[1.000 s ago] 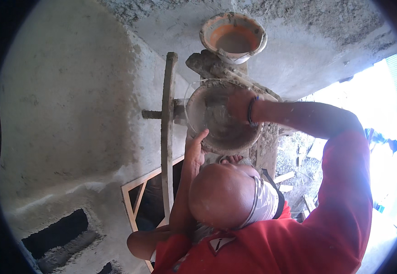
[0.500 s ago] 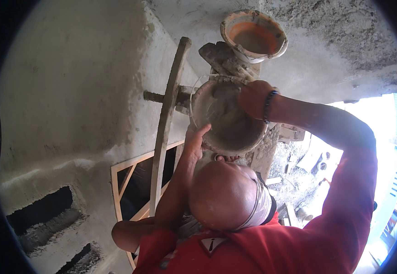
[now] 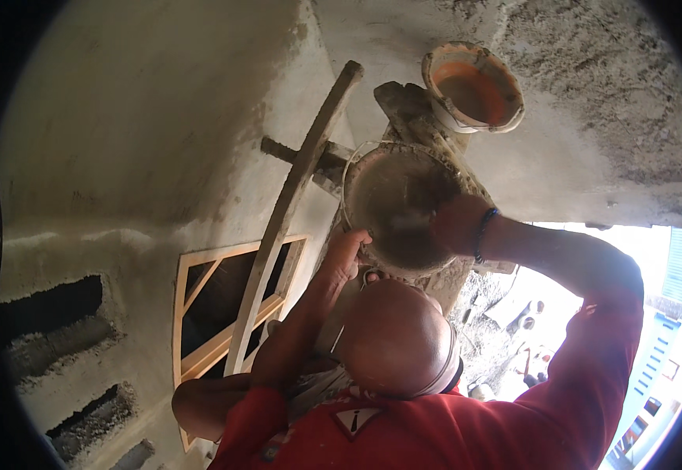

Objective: The person applies plaster to a wall using a long level and a trowel. The person slides the level across the wet plaster to flatten it, then scoops more plaster from a bucket with the trowel and applies it to gaps in the wall surface.

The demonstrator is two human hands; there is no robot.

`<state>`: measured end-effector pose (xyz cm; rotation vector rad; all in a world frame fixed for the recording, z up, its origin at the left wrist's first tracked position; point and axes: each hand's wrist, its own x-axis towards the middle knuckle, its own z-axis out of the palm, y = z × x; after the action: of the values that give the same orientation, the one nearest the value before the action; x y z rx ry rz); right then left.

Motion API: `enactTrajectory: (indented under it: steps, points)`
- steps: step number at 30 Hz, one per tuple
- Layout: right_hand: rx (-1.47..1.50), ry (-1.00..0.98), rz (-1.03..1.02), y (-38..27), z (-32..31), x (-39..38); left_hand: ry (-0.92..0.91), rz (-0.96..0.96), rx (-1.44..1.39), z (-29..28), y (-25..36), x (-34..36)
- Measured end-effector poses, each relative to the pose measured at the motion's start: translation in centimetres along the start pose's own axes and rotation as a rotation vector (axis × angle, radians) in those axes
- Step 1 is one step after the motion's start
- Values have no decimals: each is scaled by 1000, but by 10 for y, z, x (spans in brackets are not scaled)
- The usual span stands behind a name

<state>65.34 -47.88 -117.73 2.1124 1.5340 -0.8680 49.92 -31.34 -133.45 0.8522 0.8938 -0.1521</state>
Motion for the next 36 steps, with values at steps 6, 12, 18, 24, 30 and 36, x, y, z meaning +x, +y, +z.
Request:
enactTrajectory:
  steps: [6, 12, 18, 24, 30, 36]
  points:
    - [-145, 268, 110, 22, -2, 61, 162, 144, -31, 11, 34, -29]
    - [-133, 181, -138, -24, -52, 72, 335, 284, -201, -45, 50, -22]
    - [-268, -11, -453, -50, -64, 115, 461, 334, -62, -65, 78, -58]
    - [-278, 221, -516, -93, -146, 117, 596, 279, -72, -106, 90, -108]
    - [-513, 474, -614, -159, -176, 167, 554, 265, -102, -165, 94, -161]
    - [-653, 376, -951, -257, -183, 168, 752, 347, -116, -226, 56, -237]
